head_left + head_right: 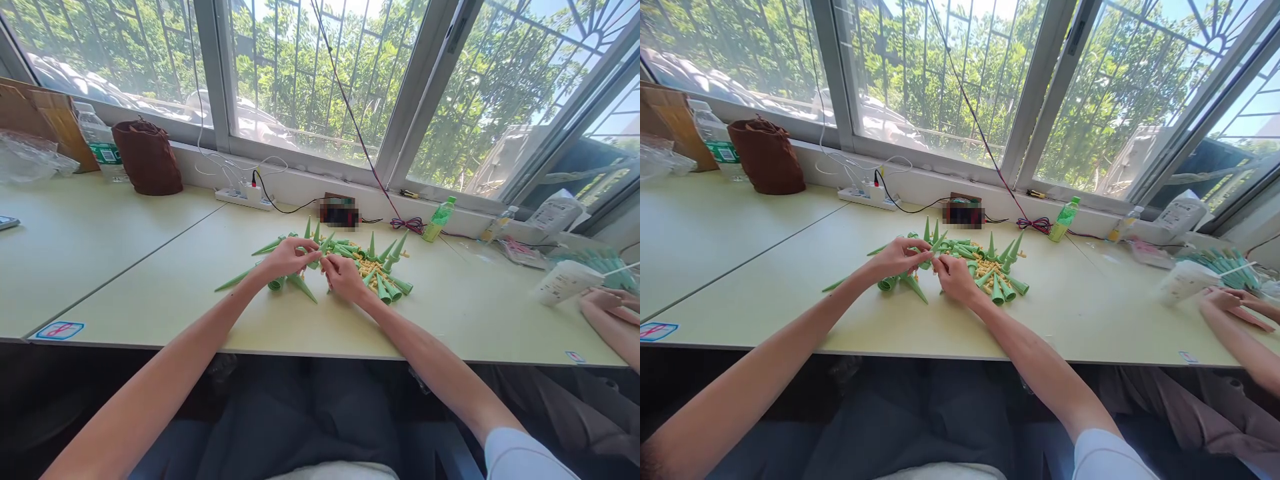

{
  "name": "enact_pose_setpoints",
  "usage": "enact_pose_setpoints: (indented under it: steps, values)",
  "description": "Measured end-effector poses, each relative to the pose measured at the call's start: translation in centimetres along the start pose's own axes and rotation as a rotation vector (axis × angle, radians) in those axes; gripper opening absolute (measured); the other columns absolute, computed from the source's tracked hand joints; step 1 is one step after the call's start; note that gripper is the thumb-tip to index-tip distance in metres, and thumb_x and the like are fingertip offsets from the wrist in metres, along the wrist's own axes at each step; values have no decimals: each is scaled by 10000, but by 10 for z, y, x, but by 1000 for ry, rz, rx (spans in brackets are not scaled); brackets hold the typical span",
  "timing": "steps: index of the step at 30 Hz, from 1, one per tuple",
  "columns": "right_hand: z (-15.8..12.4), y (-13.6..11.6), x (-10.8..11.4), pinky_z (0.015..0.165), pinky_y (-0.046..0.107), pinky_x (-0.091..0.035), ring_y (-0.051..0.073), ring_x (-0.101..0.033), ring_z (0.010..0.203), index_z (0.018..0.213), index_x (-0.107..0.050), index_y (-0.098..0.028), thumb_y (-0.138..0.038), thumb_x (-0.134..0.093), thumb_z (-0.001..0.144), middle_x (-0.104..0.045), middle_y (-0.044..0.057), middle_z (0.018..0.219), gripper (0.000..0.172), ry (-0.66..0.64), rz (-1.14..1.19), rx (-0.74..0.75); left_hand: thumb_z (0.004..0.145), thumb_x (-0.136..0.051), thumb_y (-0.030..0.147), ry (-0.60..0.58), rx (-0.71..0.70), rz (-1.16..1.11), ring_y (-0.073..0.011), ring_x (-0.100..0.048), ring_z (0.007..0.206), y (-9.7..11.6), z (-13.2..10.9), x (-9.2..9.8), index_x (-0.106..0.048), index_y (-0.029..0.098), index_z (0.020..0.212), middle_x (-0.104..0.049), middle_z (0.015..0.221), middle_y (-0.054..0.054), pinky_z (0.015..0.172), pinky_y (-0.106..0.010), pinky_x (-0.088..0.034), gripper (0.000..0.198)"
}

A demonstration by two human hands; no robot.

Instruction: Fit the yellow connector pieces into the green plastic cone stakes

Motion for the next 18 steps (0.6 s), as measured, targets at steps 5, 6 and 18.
enact_pose_setpoints:
  steps: [5,6,18]
  values:
    - [0,0,0,577,271,-405,147,-516,554,661,-519,-210,-541,-409,946,-545,9,546,451,-9,-2,5,792,-630,543,5,-3,5,-65,-498,455,-2,1,0,-670,139,913,-661,828,-60,418,-207,-394,424]
    - [0,0,0,580,272,-406,148,-520,560,661,-518,-210,-542,-408,946,-548,10,550,451,-12,-2,6,795,-628,542,4,-5,9,-66,-500,456,-2,1,0,-670,140,920,-660,831,-60,420,-208,-397,424]
    - [0,-2,1,575,272,-400,143,-508,536,659,-506,-212,-506,-418,949,-545,5,549,423,-10,8,8,792,-632,520,0,6,6,-70,-511,456,0,0,0,-674,139,914,-656,807,-60,420,-205,-405,402]
Point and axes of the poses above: each hand's wrist, its own z-axis towards the middle knuckle, its own x-axis out of the back of the hand, y = z × x, the point moved 1 cm from there along z, towards the middle knuckle
